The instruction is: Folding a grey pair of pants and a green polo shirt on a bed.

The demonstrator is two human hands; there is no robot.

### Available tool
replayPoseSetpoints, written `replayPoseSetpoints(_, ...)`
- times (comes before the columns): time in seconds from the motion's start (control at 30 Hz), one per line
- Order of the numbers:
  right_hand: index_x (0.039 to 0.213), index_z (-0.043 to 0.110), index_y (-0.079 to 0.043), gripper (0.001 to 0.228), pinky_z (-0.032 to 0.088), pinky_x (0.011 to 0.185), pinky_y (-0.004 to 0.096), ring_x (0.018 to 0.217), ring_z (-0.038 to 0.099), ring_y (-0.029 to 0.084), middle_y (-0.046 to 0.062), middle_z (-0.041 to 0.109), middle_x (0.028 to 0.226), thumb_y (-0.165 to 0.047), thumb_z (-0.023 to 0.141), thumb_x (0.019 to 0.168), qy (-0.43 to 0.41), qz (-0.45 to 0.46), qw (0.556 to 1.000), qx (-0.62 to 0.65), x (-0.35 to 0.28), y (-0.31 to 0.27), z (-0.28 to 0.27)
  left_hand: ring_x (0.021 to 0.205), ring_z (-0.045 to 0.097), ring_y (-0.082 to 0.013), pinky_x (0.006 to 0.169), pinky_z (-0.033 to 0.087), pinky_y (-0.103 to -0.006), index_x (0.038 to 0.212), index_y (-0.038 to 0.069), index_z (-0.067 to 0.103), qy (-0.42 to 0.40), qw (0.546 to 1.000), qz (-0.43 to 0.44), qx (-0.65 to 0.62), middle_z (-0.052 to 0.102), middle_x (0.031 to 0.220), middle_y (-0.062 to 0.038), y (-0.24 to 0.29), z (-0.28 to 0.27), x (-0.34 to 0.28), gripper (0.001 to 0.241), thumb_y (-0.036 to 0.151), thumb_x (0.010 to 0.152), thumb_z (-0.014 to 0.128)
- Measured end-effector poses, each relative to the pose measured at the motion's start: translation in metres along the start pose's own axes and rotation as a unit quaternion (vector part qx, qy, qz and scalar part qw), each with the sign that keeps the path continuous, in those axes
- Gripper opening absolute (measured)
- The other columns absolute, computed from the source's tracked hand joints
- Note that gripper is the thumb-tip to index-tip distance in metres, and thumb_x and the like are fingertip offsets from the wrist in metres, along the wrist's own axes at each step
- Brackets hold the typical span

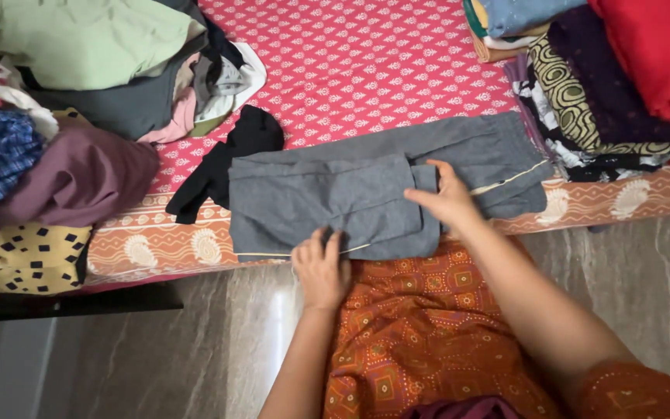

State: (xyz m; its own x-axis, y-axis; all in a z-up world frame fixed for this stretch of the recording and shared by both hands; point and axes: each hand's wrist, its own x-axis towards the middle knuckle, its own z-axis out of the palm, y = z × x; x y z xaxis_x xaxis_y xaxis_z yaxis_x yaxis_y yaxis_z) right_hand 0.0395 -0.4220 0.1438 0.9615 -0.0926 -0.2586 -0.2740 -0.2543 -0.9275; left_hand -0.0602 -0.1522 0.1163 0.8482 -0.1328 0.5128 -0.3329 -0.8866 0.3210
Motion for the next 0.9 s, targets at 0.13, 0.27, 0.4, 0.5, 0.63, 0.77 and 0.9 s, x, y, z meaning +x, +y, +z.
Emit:
replayPoseSetpoints(0.13, 0.160, 0.015, -0.015, 0.115, 0.048, 0.098, 0.040, 0.122, 0.060, 0.035, 0.028, 0.047, 0.142, -0.009, 0.088, 0.071, 0.087, -0.116, 0.977, -0.155, -0.039, -0.029, 0.026, 0.127, 0.049, -0.0364, 0.116, 0.025, -0.0595, 0.120, 0.015, 0.068, 0.037, 0.995, -0.053, 0.075, 0.058, 0.132, -0.015, -0.025, -0.013, -0.009, 0.046, 0.015, 0.075, 0.070)
replayPoseSetpoints(0.27, 0.155, 0.048, -0.013, 0.089, 0.048, 0.103, 0.039, 0.133, 0.052, 0.033, 0.026, 0.053, 0.148, 0.012, 0.070, 0.072, 0.034, -0.314, 0.935, -0.159, -0.030, -0.044, 0.023, 0.129, 0.048, -0.0376, 0.118, 0.023, -0.0603, 0.119, 0.016, 0.070, 0.062, 0.988, -0.103, 0.102, 0.059, 0.130, -0.015, -0.054, -0.028, -0.005, 0.047, 0.016, 0.072, 0.072)
replayPoseSetpoints(0.4, 0.138, 0.070, -0.015, 0.068, 0.051, 0.103, 0.034, 0.123, 0.064, 0.024, 0.017, 0.066, 0.133, 0.013, 0.065, 0.077, -0.014, -0.267, 0.957, -0.114, -0.005, -0.098, -0.028, 0.131, 0.050, -0.0341, 0.118, 0.026, -0.0588, 0.113, 0.017, 0.071, 0.108, 0.974, -0.150, 0.131, 0.062, 0.130, -0.010, -0.072, -0.040, 0.005, 0.037, 0.014, 0.076, 0.073)
replayPoseSetpoints(0.5, 0.142, 0.062, -0.013, 0.075, 0.051, 0.102, 0.030, 0.123, 0.063, 0.018, 0.010, 0.066, 0.140, 0.015, 0.066, 0.073, 0.020, -0.289, 0.956, -0.051, -0.001, -0.136, -0.079, 0.126, 0.051, -0.0359, 0.112, 0.032, -0.0560, 0.109, 0.015, 0.071, 0.125, 0.978, -0.138, 0.094, 0.062, 0.128, -0.012, -0.066, -0.050, 0.023, 0.033, 0.013, 0.077, 0.073)
replayPoseSetpoints(0.63, 0.150, 0.057, -0.013, 0.081, 0.053, 0.096, 0.036, 0.117, 0.067, 0.024, 0.013, 0.068, 0.138, 0.010, 0.064, 0.073, 0.059, -0.188, 0.976, -0.092, 0.032, -0.085, -0.145, 0.115, 0.055, -0.0374, 0.103, 0.041, -0.0505, 0.119, 0.006, 0.069, 0.090, 0.988, -0.124, 0.032, 0.061, 0.128, -0.018, -0.055, -0.034, 0.031, 0.043, 0.005, 0.077, 0.067)
replayPoseSetpoints(0.77, 0.155, 0.050, -0.013, 0.083, 0.051, 0.099, 0.049, 0.115, 0.064, 0.044, 0.026, 0.064, 0.131, -0.007, 0.072, 0.075, 0.106, -0.067, 0.898, -0.422, 0.068, 0.016, -0.158, 0.111, 0.058, -0.0365, 0.099, 0.044, -0.0478, 0.117, 0.010, 0.070, 0.061, 0.992, -0.110, -0.004, 0.064, 0.120, -0.014, -0.054, -0.022, 0.032, 0.047, 0.002, 0.071, 0.066)
replayPoseSetpoints(0.9, 0.126, 0.069, -0.015, 0.057, 0.047, 0.099, 0.049, 0.122, 0.055, 0.040, 0.019, 0.060, 0.132, -0.016, 0.079, 0.070, 0.229, -0.241, 0.786, -0.522, 0.037, -0.018, -0.082, 0.110, 0.058, -0.0389, 0.098, 0.046, -0.0473, 0.122, 0.008, 0.068, 0.083, 0.985, -0.145, -0.043, 0.062, 0.117, -0.017, -0.057, -0.015, 0.026, 0.054, -0.002, 0.070, 0.063)
